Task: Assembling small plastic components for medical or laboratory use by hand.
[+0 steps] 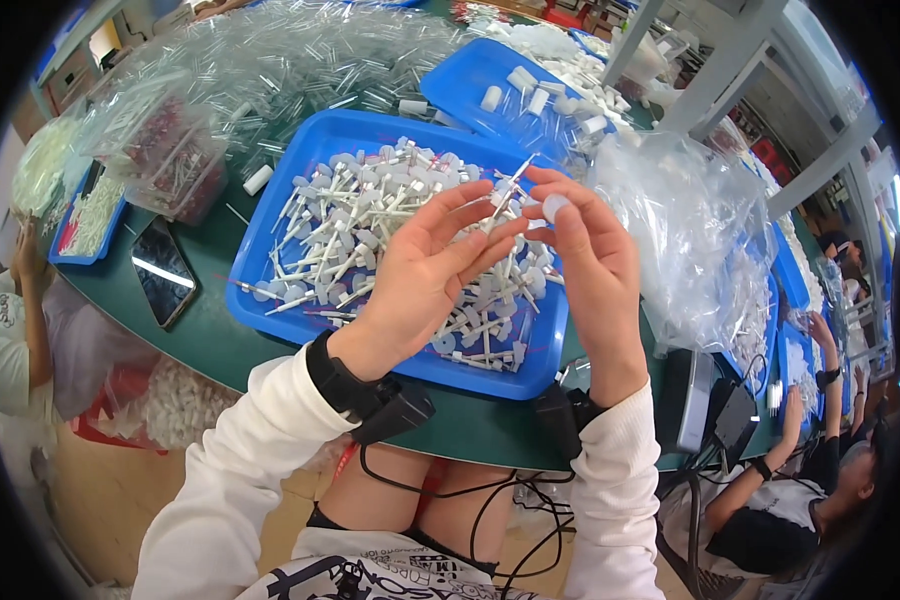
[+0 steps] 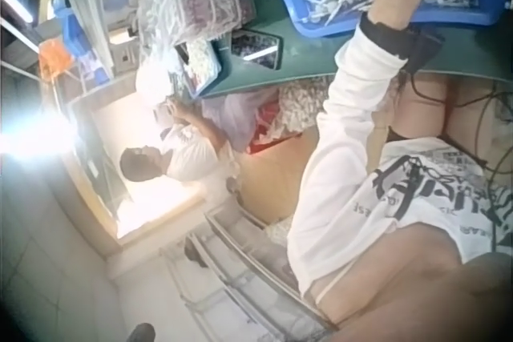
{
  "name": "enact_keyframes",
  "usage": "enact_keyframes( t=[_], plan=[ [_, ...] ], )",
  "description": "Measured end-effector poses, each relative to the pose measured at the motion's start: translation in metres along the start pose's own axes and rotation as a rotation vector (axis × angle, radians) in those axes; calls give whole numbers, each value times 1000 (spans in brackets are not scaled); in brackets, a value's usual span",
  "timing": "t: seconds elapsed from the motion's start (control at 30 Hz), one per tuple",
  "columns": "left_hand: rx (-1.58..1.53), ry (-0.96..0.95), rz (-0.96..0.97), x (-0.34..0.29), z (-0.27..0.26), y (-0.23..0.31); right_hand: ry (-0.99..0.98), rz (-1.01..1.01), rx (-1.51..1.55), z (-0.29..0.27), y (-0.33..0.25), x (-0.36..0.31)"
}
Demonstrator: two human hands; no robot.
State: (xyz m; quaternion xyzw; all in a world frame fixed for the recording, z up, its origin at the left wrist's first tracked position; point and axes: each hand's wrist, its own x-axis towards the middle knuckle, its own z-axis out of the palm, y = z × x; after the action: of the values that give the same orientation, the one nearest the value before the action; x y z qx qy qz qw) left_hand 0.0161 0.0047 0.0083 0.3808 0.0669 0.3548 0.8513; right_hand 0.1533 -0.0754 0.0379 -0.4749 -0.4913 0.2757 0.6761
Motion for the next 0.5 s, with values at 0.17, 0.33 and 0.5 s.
enact_keyframes(
  t=[0.17, 0.33, 0.5],
  plan=[
    [93, -74, -184, -1, -2, 0, -79, -21, -158, 2, 6, -7],
    [2, -291, -231, 6, -10, 12, 43, -90, -152, -6, 10, -7],
    [253, -165, -197, -1, 0, 17, 94, -43, -169, -5, 13, -10]
  ],
)
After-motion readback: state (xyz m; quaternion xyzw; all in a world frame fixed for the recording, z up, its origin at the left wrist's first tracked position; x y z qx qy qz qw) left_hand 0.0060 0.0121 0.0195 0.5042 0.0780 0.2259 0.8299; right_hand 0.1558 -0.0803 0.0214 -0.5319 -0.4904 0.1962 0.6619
